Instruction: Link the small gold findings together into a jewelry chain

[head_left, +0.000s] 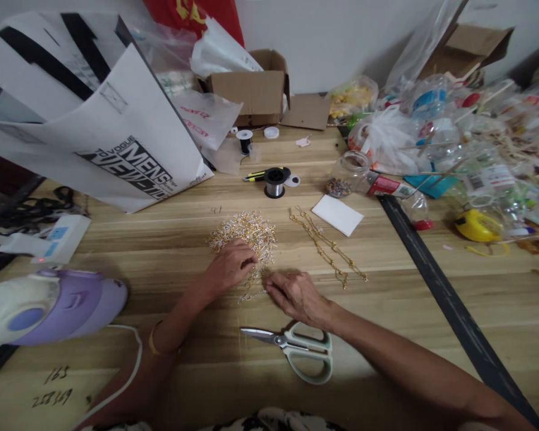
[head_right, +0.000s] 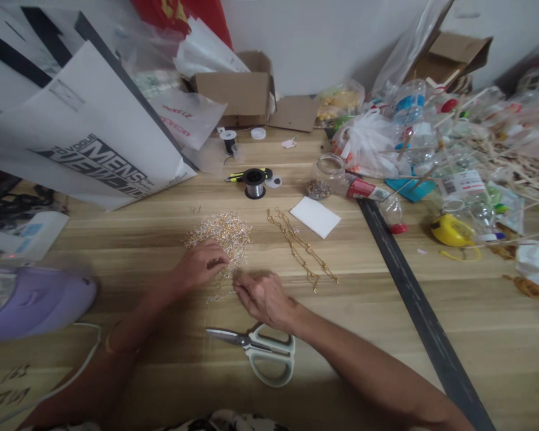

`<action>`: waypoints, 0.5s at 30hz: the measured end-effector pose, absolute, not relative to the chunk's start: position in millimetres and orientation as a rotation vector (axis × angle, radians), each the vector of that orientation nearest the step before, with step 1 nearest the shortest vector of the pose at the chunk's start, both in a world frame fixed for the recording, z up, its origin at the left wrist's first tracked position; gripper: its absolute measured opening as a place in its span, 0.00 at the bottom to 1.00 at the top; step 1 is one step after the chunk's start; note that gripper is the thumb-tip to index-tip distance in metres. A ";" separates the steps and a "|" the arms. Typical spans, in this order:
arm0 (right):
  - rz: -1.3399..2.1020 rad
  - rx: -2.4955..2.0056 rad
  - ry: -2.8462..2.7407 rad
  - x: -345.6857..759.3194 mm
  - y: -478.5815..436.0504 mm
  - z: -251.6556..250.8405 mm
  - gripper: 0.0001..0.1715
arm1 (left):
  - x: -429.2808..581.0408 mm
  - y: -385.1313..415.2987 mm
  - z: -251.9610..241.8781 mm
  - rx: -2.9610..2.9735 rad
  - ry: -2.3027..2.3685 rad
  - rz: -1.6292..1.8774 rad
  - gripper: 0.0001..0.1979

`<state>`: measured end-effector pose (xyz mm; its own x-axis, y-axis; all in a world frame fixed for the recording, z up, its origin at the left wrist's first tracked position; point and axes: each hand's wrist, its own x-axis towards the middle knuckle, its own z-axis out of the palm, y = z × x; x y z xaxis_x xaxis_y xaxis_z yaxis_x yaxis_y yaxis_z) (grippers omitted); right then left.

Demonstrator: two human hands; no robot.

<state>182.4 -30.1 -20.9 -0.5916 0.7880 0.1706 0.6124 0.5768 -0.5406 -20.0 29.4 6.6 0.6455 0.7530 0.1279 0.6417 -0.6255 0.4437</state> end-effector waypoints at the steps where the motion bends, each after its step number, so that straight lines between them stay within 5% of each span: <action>1: 0.611 -1.134 -2.419 182.4 -30.0 -21.1 0.06 | -20.2 29.3 6.3 2.534 1.093 0.408 0.08; 15: 0.607 -1.113 -2.411 182.8 -30.0 -22.1 0.07 | -16.4 25.5 11.7 2.644 1.039 0.222 0.10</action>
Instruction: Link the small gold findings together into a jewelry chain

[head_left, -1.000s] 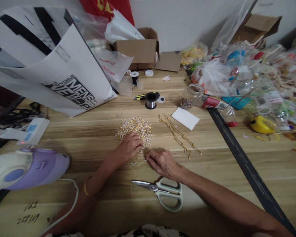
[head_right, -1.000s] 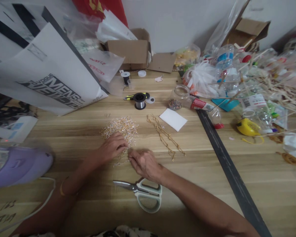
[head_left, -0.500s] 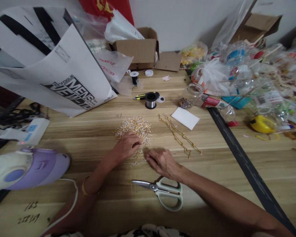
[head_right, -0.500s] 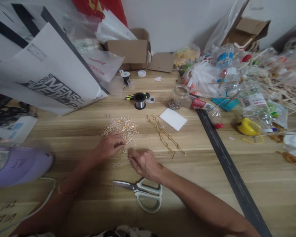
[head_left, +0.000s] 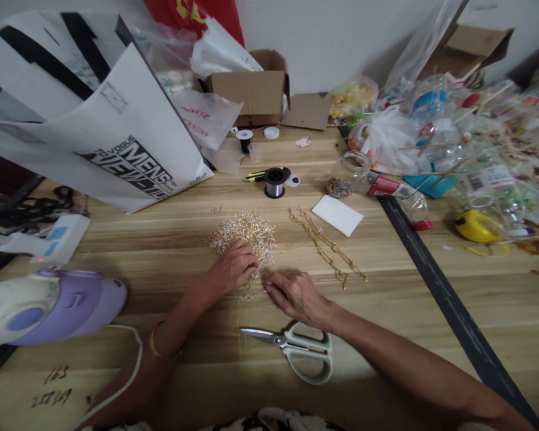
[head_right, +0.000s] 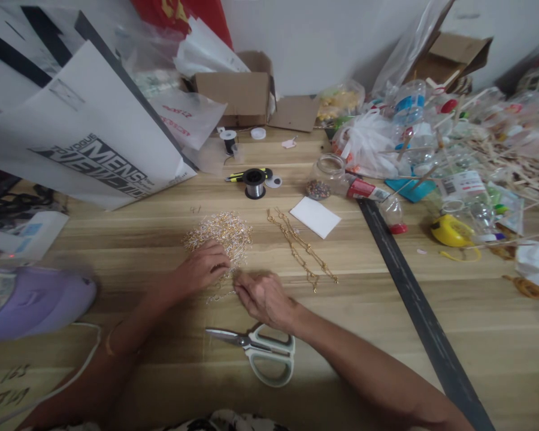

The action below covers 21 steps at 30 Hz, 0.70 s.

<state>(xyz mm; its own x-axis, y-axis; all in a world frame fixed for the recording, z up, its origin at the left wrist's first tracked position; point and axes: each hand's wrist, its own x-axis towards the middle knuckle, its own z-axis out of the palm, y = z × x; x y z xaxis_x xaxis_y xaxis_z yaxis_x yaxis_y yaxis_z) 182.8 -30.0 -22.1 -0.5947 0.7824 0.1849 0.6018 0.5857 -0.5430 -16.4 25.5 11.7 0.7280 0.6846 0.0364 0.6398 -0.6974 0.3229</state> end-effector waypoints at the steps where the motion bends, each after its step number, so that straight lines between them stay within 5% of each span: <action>1: 0.606 -1.109 -2.413 182.8 -30.1 -22.2 0.07 | -16.4 25.3 11.7 2.642 1.047 0.217 0.10; 21: 0.643 -1.113 -2.399 183.3 -30.3 -19.9 0.06 | -21.7 26.5 27.3 2.311 1.168 0.326 0.06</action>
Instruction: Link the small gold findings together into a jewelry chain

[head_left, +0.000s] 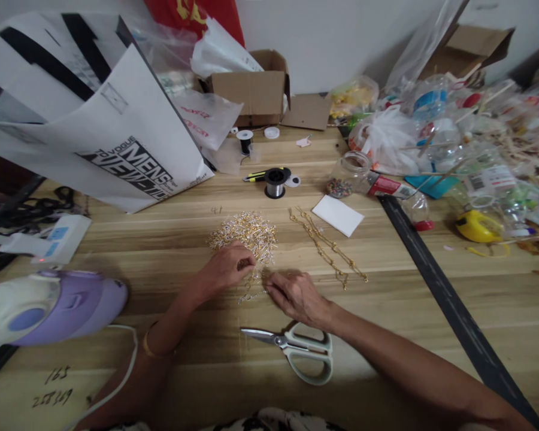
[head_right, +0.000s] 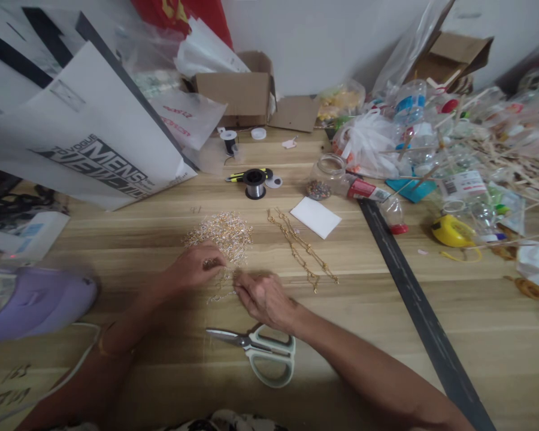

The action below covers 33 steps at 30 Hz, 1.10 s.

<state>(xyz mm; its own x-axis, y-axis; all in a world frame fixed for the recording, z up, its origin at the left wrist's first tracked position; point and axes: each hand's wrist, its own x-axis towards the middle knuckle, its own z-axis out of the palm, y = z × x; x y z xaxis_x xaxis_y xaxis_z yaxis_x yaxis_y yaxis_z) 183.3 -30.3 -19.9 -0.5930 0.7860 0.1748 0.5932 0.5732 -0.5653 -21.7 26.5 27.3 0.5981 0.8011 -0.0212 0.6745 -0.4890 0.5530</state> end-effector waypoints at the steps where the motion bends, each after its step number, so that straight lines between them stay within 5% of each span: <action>1: 0.641 -1.111 -2.399 183.1 -30.2 -20.0 0.06 | -21.7 26.9 27.3 2.300 1.177 0.334 0.06; 33: 0.635 -1.112 -2.391 183.0 -29.5 -17.8 0.06 | -12.7 25.7 17.9 1.250 1.134 0.699 0.11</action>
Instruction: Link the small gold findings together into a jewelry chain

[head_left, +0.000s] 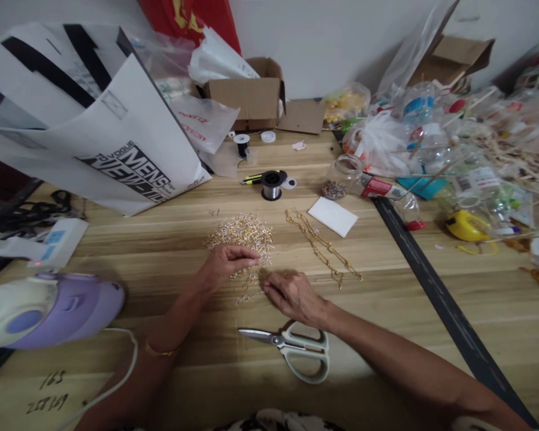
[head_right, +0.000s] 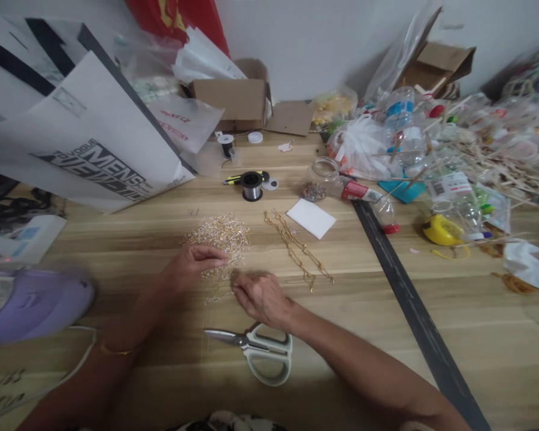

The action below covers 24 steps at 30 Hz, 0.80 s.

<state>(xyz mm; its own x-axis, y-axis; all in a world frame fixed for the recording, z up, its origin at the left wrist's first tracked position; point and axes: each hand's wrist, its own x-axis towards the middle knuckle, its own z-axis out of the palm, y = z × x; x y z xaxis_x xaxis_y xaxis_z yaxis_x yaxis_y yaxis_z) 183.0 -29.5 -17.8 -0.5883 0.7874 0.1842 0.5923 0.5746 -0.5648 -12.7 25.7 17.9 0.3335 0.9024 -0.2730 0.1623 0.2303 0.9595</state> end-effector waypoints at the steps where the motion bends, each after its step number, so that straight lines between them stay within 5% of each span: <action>1: 0.643 -1.110 -2.387 183.1 -29.5 -17.4 0.07 | -11.9 25.6 18.2 1.256 1.146 0.694 0.10; 24: 0.857 -1.120 -2.228 183.7 -27.9 -16.2 0.06 | -8.1 9.9 7.4 1.381 1.061 0.686 0.12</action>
<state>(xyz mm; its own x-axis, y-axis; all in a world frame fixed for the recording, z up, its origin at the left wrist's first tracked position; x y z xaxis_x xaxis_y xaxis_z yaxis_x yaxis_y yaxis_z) 183.7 -27.9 -16.2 -0.5372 0.8300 0.1499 0.5159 0.4639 -0.7201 -8.1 9.9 7.4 0.4093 0.8922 -0.1907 0.1923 0.1200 0.9740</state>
